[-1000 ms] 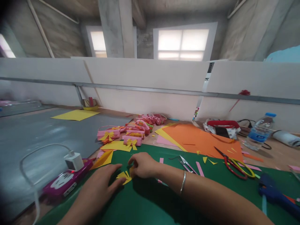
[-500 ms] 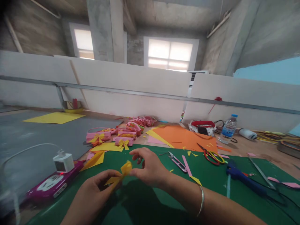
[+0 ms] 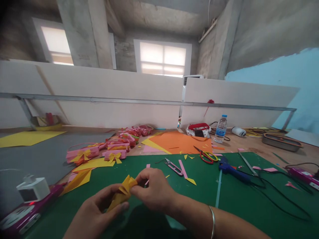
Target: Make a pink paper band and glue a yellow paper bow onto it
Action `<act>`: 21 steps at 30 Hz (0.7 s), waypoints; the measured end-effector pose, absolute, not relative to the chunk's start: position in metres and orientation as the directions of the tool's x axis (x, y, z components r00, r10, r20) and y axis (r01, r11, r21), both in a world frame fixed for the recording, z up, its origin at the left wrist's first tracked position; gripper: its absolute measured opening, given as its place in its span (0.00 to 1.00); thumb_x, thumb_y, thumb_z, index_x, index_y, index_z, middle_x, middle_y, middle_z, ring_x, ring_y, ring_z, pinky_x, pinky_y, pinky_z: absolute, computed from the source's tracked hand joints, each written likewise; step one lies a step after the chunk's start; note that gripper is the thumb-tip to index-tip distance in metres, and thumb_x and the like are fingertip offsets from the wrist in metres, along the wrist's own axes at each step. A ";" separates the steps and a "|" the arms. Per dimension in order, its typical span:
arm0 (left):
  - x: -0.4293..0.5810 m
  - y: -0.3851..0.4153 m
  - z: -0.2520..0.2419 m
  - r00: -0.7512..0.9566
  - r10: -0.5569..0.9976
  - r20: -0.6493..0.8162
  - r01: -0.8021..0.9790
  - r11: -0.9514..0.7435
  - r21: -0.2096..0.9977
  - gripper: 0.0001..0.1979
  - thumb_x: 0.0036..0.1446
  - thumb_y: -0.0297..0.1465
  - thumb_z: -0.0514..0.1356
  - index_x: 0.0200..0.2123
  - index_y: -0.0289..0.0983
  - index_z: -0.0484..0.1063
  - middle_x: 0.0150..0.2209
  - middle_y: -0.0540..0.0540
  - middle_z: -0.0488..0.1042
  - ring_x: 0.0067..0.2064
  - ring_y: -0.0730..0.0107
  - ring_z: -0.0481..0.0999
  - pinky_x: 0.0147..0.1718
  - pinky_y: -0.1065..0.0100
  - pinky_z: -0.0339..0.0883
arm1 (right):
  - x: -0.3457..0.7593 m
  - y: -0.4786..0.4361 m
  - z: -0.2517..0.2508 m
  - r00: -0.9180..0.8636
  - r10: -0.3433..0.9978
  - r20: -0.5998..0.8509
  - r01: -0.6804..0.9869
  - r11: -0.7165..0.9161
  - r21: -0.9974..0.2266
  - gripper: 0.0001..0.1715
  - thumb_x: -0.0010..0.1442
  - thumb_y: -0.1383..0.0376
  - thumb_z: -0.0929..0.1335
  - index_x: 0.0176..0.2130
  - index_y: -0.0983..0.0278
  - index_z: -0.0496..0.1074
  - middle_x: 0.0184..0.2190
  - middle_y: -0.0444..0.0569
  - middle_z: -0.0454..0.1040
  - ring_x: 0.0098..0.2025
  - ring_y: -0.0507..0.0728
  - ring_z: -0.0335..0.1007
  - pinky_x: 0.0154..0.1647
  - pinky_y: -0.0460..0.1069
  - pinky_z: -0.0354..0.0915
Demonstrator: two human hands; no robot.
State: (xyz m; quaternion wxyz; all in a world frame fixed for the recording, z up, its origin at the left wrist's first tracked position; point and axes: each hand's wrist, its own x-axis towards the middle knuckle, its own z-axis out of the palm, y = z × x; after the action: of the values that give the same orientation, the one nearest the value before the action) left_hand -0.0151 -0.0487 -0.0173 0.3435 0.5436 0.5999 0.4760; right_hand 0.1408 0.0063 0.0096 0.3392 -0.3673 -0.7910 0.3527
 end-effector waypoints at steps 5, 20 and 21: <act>-0.010 -0.048 -0.012 -0.196 0.975 0.103 0.286 -0.044 0.957 0.11 0.42 0.43 0.61 0.24 0.41 0.73 0.25 0.51 0.76 0.31 0.64 0.74 0.30 0.70 0.67 | 0.149 0.008 0.009 -0.476 0.849 0.229 0.306 0.404 -0.862 0.07 0.47 0.64 0.69 0.25 0.67 0.72 0.23 0.43 0.68 0.25 0.49 0.61 0.26 0.43 0.58; -0.064 0.007 0.018 -0.018 0.994 0.106 0.870 -0.037 0.491 0.11 0.46 0.40 0.53 0.23 0.45 0.73 0.28 0.52 0.78 0.33 0.58 0.75 0.32 0.64 0.63 | 0.244 0.065 0.044 -0.194 0.886 0.421 0.452 0.462 -0.763 0.08 0.51 0.65 0.67 0.31 0.65 0.75 0.28 0.46 0.74 0.32 0.53 0.69 0.32 0.45 0.63; -0.073 0.014 0.015 -0.032 0.992 0.118 0.875 -0.029 0.484 0.11 0.46 0.41 0.53 0.24 0.46 0.74 0.28 0.52 0.78 0.34 0.57 0.75 0.33 0.63 0.63 | 0.265 0.075 0.045 -0.104 0.884 0.456 0.488 0.445 -0.751 0.08 0.51 0.65 0.67 0.32 0.65 0.74 0.31 0.47 0.74 0.34 0.54 0.69 0.35 0.46 0.64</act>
State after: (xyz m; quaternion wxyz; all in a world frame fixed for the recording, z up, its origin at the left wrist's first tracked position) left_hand -0.0729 0.0138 0.0151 0.1336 0.6826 0.6838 0.2205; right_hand 0.2648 0.0752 0.0451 0.4646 -0.4818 -0.7117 0.2134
